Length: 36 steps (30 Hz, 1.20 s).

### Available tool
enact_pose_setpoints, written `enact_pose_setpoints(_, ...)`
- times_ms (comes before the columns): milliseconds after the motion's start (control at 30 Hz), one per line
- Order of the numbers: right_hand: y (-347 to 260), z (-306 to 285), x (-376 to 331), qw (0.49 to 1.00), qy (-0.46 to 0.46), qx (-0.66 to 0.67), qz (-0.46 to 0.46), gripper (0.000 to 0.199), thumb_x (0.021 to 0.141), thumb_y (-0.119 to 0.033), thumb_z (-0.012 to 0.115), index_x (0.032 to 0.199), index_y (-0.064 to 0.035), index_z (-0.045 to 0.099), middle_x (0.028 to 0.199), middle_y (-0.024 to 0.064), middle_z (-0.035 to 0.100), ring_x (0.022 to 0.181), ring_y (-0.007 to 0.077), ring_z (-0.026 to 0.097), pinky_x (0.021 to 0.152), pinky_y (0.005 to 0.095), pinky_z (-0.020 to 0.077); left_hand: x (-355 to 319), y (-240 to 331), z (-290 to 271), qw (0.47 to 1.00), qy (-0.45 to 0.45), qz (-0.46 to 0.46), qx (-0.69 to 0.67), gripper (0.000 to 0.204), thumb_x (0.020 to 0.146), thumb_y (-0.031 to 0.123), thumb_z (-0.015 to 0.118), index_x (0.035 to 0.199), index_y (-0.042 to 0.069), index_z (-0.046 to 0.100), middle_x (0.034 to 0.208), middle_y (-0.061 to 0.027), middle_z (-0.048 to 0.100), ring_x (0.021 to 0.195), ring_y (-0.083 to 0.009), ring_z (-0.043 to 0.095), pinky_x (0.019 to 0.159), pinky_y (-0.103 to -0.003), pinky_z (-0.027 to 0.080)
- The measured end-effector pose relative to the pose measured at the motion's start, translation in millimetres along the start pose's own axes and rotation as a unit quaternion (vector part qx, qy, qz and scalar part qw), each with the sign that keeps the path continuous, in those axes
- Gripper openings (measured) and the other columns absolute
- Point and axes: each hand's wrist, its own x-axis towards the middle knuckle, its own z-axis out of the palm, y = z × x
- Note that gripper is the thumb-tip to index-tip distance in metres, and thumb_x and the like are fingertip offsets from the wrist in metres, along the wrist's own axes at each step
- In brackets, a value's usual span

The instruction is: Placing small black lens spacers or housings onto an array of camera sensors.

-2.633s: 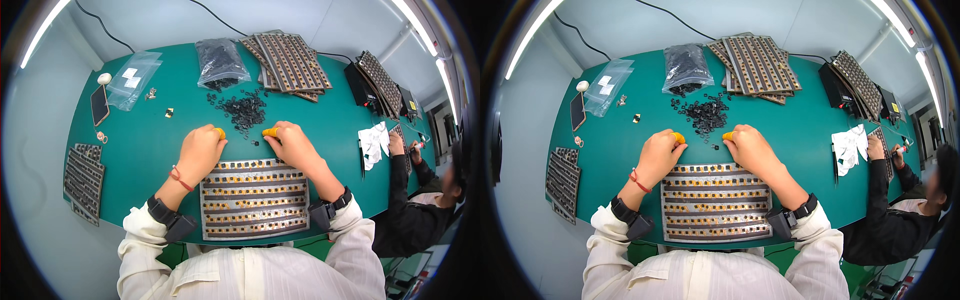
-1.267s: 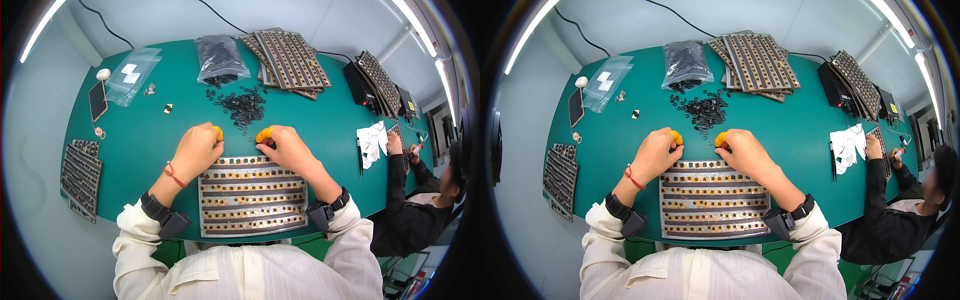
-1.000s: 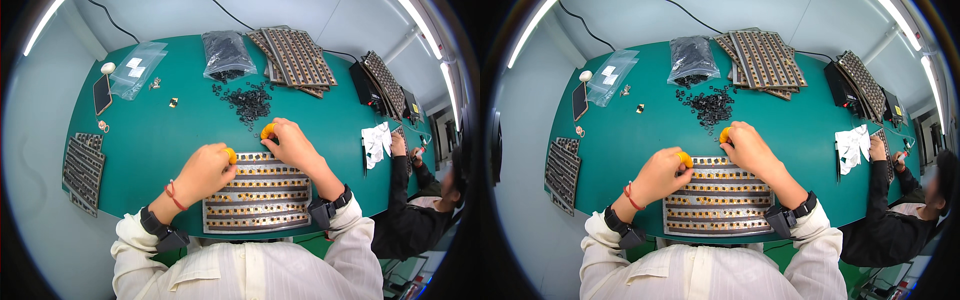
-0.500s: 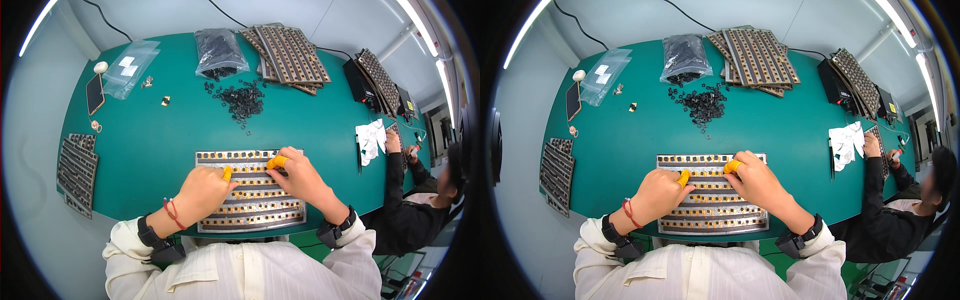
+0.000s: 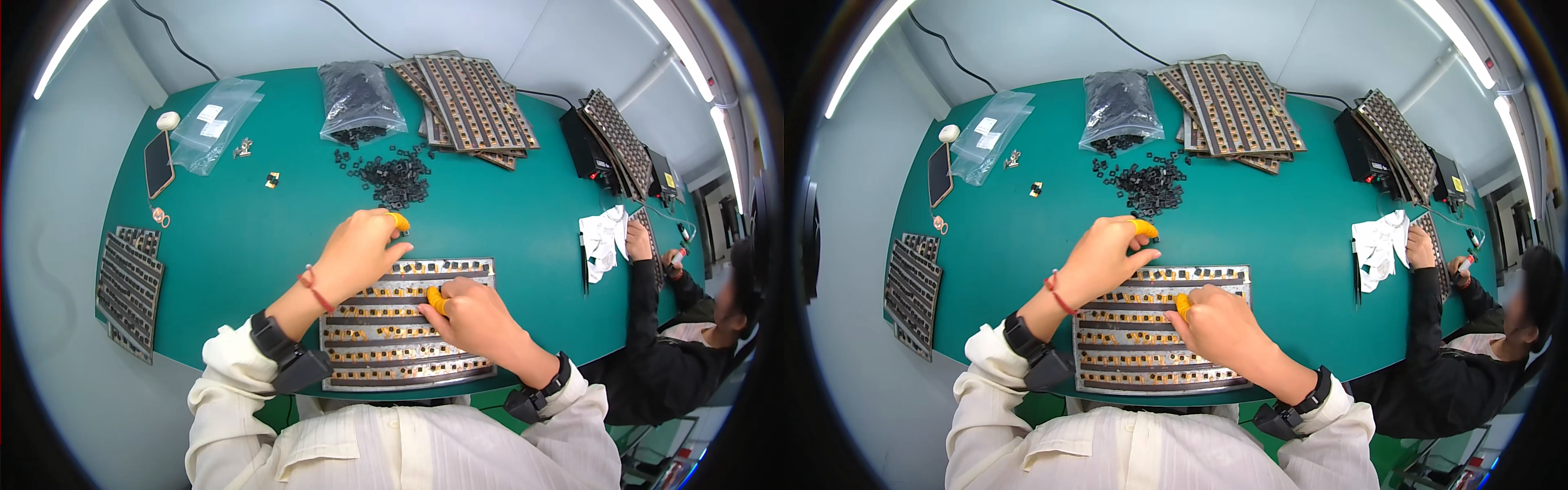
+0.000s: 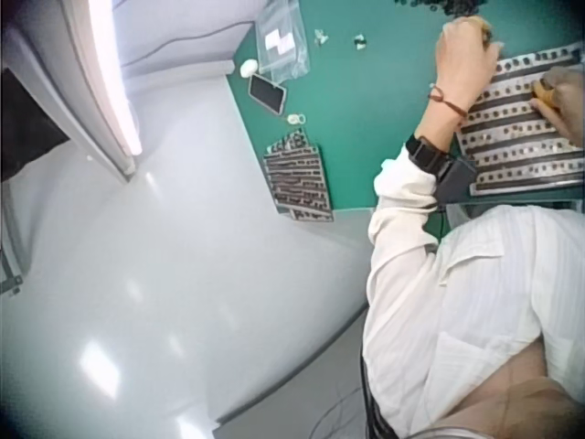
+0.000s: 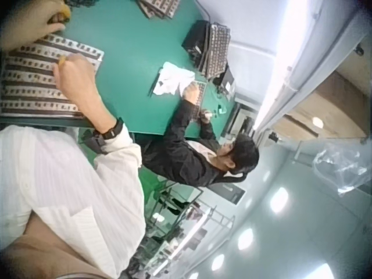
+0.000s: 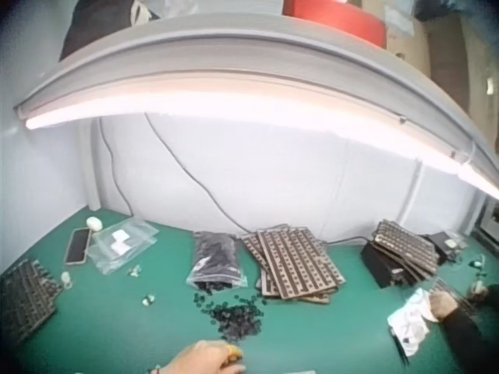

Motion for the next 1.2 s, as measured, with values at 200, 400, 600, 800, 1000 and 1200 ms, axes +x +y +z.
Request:
enact_pose_setpoints(200,1.4,-1.2,4.9,1.0,-0.016,0.003,-0.017,0.039,0.087,-0.027,0.071,0.065,0.0033,0.061,0.065,0.0183,0.059,0.059,0.0373,0.06,0.057,0.0448,0.051,3.3,-2.1,8.7,0.994,0.012,0.051,0.097,0.017,0.08,0.015,0.075,0.087,-0.001,0.073,0.084,-0.0124,0.067,0.073,-0.0317,0.067,0.068,-0.042,0.054)
enact_pose_setpoints(400,12.3,-31.0,25.5,0.985,-0.158,0.057,0.039,0.036,0.085,-0.024,0.074,0.073,0.008,0.065,0.068,0.0254,0.063,0.065,0.0397,0.065,0.062,0.0451,0.0526,-10.5,-13.4,-11.9,0.994,-0.016,-0.036,0.102,0.015,0.086,0.014,0.071,0.09,0.0,0.075,0.085,-0.0131,0.068,0.073,-0.0319,0.067,0.067,-0.04,0.054)
enact_pose_setpoints(600,25.0,-21.2,78.6,0.988,-0.022,0.142,0.059,0.026,0.082,-0.016,0.078,0.092,0.0072,0.072,0.079,0.021,0.071,0.068,0.0298,0.07,0.062,0.0389,0.0538,-16.9,-27.3,-20.8,0.981,0.06,0.003,0.186,0.017,0.089,0.015,0.068,0.096,0.001,0.075,0.082,-0.0138,0.065,0.074,-0.0348,0.064,0.067,-0.042,0.053)
enact_pose_setpoints(800,29.3,11.0,109.4,0.985,0.032,0.11,0.128,0.026,0.079,-0.017,0.08,0.088,0.0065,0.072,0.074,0.015,0.071,0.066,0.024,0.07,0.06,0.0355,0.0535,-24.8,-30.9,-29.9,0.991,0.064,-0.03,0.113,0.019,0.087,0.01,0.07,0.103,0.0,0.072,0.088,-0.0148,0.067,0.078,-0.0318,0.067,0.07,-0.04,0.054)
enact_pose_setpoints(1000,20.9,3.4,98.2,0.989,-0.015,0.112,0.095,0.02,0.082,-0.012,0.075,0.09,0.0065,0.072,0.076,0.0192,0.071,0.068,0.0287,0.071,0.061,0.0358,0.0539,-22.7,-19.7,-25.1,0.998,0.023,-0.036,0.038,0.018,0.084,0.008,0.072,0.099,-0.001,0.073,0.089,-0.0147,0.068,0.079,-0.0306,0.068,0.071,-0.038,0.054)
enact_pose_setpoints(1200,35.2,4.2,93.3,0.989,0.067,0.114,0.06,0.019,0.083,-0.008,0.073,0.096,0.0067,0.072,0.079,0.0214,0.071,0.071,0.0307,0.071,0.063,0.0358,0.0551,-15.1,-24.3,-17.2,0.987,0.021,0.049,0.155,0.011,0.082,0.009,0.071,0.089,0.0,0.074,0.084,-0.0142,0.065,0.076,-0.033,0.064,0.068,-0.041,0.052)
